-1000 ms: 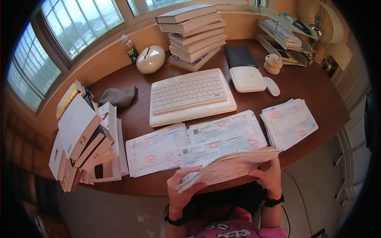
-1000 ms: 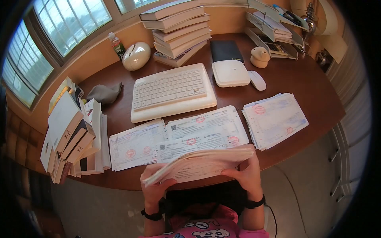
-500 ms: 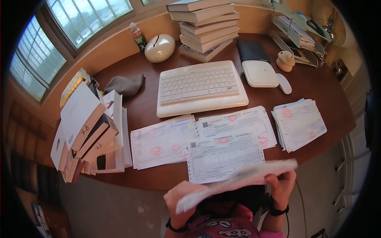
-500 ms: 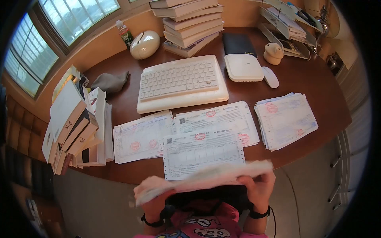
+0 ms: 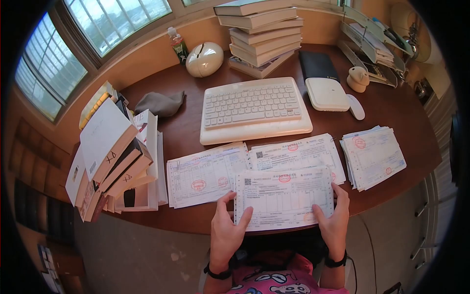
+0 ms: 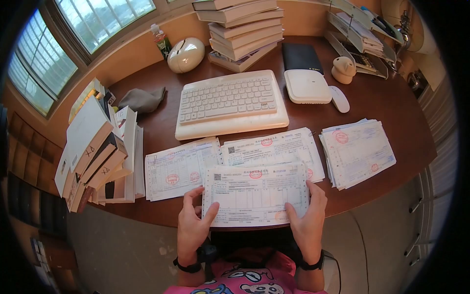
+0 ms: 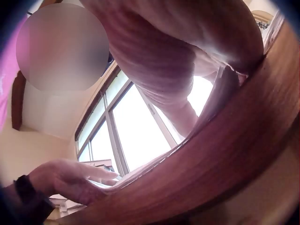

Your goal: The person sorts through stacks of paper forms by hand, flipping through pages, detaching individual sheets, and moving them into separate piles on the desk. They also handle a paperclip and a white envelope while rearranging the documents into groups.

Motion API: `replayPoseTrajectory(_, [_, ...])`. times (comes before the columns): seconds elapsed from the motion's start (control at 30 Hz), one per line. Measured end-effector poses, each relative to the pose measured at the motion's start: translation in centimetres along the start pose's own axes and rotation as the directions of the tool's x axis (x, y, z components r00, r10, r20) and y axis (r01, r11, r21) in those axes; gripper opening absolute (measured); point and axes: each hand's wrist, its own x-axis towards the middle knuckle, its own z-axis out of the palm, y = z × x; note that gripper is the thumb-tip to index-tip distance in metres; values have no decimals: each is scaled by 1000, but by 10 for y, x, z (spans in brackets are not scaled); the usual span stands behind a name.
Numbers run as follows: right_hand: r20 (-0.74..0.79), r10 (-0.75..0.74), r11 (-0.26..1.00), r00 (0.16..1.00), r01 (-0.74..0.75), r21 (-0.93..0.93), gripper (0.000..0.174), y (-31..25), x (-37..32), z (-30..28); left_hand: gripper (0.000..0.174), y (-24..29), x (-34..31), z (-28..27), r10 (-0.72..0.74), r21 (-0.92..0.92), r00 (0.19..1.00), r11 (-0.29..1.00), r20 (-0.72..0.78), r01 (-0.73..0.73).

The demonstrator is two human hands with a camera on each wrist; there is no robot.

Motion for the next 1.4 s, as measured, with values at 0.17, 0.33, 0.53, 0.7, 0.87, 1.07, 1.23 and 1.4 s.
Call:
replayPoseTrajectory(0.17, [17,-12,1000,1000,12,-13,70,1,-2,-4,69,12,-3,8,-31,10,998,999,56,31])
replayPoseTrajectory(0.33, [-9,79,932,997,-71,356,80,10,-1,-2,46,9,-10,6,142,150,989,978,36,-145])
replayPoseTrajectory(0.53, [109,77,775,991,-129,618,61,33,-4,-12,23,-27,-13,1,284,-368,959,891,-7,-266])
replayPoseTrajectory(0.7, [35,21,642,999,-40,766,29,9,1,-29,19,-16,-7,3,400,-357,917,857,5,-372])
replayPoseTrajectory(0.87, [126,-44,818,991,-37,575,27,17,7,-26,15,-22,-4,9,459,-322,884,854,93,-409])
replayPoseTrajectory(1.07, [109,-4,678,994,-78,731,30,22,-11,-30,18,-7,-18,1,492,94,869,869,-55,-487])
replayPoseTrajectory(1.23, [198,143,837,970,-225,500,48,14,1,-19,24,0,-9,14,226,126,972,968,-61,-217])
replayPoseTrajectory(1.4, [85,123,915,989,-146,376,56,12,-2,-14,21,2,1,15,221,220,973,954,-63,-202])
